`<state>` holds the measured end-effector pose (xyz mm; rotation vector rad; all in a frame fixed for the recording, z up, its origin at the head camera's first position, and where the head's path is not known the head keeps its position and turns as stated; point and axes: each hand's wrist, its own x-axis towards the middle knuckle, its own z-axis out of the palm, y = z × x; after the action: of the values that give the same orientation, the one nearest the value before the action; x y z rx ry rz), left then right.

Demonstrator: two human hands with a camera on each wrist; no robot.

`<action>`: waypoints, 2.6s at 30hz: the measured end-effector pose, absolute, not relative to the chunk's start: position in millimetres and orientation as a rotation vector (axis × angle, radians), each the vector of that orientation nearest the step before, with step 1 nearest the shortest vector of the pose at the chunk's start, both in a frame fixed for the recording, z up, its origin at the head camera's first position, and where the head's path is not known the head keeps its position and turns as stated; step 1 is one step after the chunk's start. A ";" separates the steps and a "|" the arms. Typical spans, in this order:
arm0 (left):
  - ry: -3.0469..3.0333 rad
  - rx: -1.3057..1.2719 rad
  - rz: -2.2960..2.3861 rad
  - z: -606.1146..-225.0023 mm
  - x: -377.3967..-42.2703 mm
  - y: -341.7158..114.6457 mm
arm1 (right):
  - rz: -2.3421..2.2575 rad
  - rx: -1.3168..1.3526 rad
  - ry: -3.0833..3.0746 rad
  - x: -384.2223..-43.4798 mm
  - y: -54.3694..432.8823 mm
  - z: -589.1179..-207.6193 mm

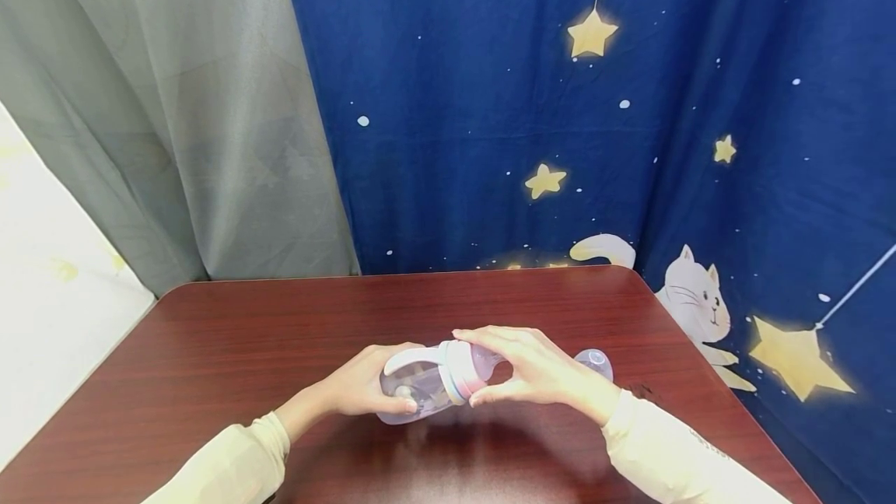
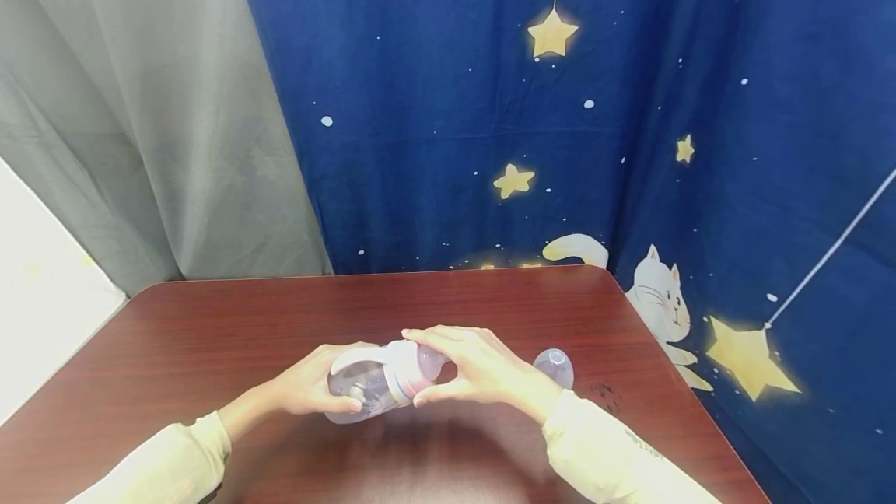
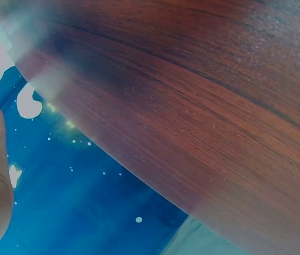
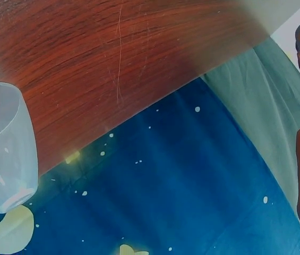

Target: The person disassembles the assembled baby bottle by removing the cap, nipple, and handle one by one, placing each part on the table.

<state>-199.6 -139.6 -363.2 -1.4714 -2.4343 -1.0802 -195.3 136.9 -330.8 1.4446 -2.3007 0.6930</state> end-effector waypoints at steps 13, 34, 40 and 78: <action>-2.401 -1.484 -1.035 -361.7 -199.0 -138.6 | 0.667 1.175 -2.515 -189.0 138.9 -325.6; -2.421 -1.485 -0.987 -361.3 -198.7 -136.6 | 0.693 1.238 -2.518 -188.8 137.1 -327.1; -2.426 -1.477 -0.995 -362.8 -199.0 -136.5 | 0.705 1.262 -2.501 -189.3 137.5 -327.3; -2.421 -1.487 -0.999 -368.6 -199.6 -140.0 | 0.690 1.458 -2.370 -192.4 141.2 -326.8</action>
<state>-199.6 -140.0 -368.6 -1.4869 -2.4215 -0.9995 -192.4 141.2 -326.8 1.4585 -2.3697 0.6899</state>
